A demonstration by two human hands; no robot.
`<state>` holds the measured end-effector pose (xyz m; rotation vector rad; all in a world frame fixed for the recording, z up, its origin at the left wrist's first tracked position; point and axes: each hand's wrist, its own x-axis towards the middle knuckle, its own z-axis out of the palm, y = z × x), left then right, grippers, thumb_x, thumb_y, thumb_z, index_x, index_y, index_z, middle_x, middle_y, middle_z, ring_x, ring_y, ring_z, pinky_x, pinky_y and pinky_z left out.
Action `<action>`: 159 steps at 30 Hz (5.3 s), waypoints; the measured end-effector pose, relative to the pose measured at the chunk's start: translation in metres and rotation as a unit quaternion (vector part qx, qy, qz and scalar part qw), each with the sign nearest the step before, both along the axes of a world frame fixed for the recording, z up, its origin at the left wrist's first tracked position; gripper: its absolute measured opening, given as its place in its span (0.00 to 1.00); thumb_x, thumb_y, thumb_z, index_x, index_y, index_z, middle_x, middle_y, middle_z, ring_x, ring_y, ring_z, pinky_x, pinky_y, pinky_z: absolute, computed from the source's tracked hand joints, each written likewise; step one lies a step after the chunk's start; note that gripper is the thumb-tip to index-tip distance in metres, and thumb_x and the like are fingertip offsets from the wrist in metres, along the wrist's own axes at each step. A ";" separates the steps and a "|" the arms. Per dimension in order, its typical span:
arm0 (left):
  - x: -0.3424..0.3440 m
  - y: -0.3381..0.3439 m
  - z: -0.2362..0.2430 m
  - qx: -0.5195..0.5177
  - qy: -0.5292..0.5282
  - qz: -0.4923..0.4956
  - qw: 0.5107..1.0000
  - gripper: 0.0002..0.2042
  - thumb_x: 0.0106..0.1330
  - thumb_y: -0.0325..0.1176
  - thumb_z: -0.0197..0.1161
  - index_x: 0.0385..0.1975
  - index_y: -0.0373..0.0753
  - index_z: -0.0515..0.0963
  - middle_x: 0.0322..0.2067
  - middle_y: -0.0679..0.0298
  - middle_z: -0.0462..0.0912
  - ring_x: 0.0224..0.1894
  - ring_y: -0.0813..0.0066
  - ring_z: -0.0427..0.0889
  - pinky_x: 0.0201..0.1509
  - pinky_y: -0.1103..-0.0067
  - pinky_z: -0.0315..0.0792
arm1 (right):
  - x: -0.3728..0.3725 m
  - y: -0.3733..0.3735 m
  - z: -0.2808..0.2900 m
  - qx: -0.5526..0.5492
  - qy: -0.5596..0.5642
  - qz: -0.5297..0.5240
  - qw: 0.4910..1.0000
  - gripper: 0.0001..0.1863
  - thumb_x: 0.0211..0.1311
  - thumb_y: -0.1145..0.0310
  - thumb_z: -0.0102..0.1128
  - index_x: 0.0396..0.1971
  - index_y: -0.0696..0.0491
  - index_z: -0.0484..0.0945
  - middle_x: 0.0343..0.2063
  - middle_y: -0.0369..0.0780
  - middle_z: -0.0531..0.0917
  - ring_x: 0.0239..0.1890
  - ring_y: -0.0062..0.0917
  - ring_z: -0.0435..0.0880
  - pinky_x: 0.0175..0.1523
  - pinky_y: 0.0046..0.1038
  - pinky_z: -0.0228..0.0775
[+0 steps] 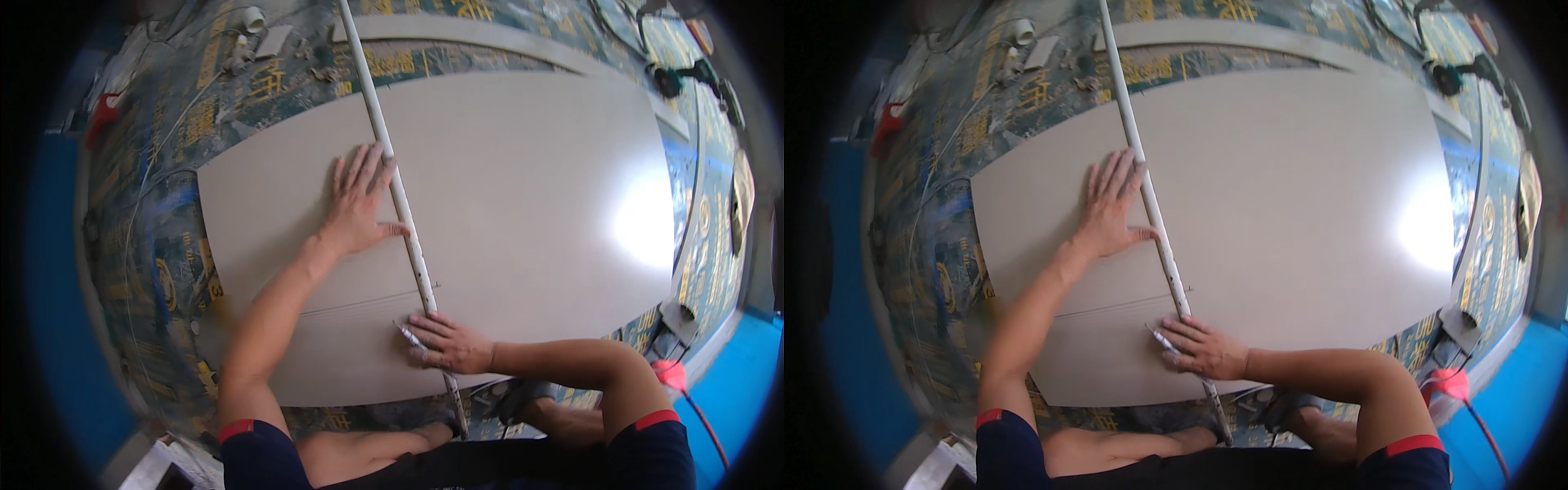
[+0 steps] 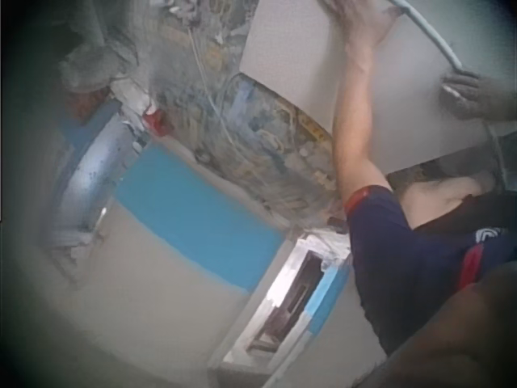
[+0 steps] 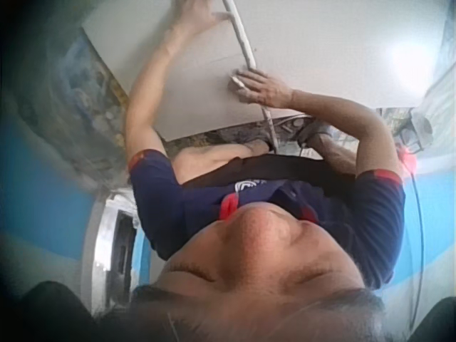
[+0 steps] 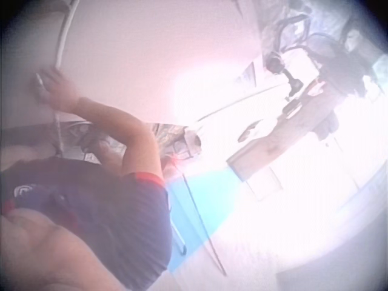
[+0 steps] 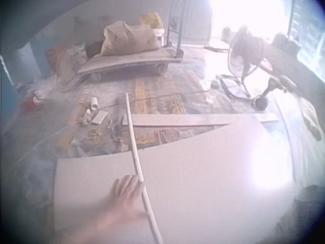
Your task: The person measures a large tile using a tape measure and marks cutting lines with a pen, then uses a circular saw to cut along the marked square on the tile surface.
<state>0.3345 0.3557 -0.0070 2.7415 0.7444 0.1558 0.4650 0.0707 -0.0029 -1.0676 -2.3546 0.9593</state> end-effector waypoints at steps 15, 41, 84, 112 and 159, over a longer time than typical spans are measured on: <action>0.025 0.010 -0.005 0.040 0.034 -0.021 0.998 0.56 0.47 0.75 0.59 0.71 0.42 0.53 0.72 0.55 0.46 0.75 0.56 0.41 0.73 0.49 0.32 | 0.000 -0.042 0.003 -0.031 -0.016 -0.031 0.999 0.27 0.56 0.66 0.54 0.59 0.50 0.69 0.68 0.49 0.60 0.74 0.39 0.52 0.75 0.42 0.42; 0.024 0.012 -0.002 -0.014 0.001 -0.016 1.000 0.58 0.44 0.72 0.65 0.69 0.36 0.54 0.72 0.50 0.45 0.74 0.50 0.41 0.72 0.48 0.34 | 0.006 -0.040 0.005 -0.076 0.023 -0.009 0.997 0.24 0.59 0.70 0.51 0.57 0.51 0.70 0.68 0.51 0.58 0.74 0.40 0.51 0.75 0.43 0.42; 0.021 0.011 -0.004 0.011 0.034 -0.024 0.999 0.66 0.36 0.78 0.62 0.70 0.33 0.48 0.72 0.46 0.42 0.75 0.49 0.37 0.72 0.47 0.32 | 0.009 -0.023 0.011 -0.031 0.067 -0.061 0.995 0.25 0.57 0.65 0.62 0.56 0.52 0.72 0.64 0.55 0.64 0.71 0.45 0.57 0.72 0.46 0.52; 0.026 0.010 0.004 -0.047 0.046 -0.010 0.998 0.68 0.37 0.75 0.66 0.70 0.29 0.43 0.71 0.43 0.41 0.75 0.46 0.36 0.72 0.47 0.29 | 0.086 0.279 -0.015 0.126 0.086 -0.446 0.882 0.22 0.68 0.58 0.53 0.56 0.55 0.73 0.50 0.49 0.79 0.55 0.45 0.76 0.59 0.37 0.67; 0.019 0.011 -0.015 0.042 0.019 -0.011 0.999 0.67 0.37 0.79 0.61 0.70 0.31 0.47 0.71 0.47 0.45 0.75 0.51 0.40 0.73 0.49 0.36 | 0.024 0.030 0.046 0.001 -0.041 -0.254 0.966 0.25 0.50 0.77 0.61 0.51 0.66 0.71 0.38 0.51 0.79 0.49 0.44 0.78 0.61 0.45 0.67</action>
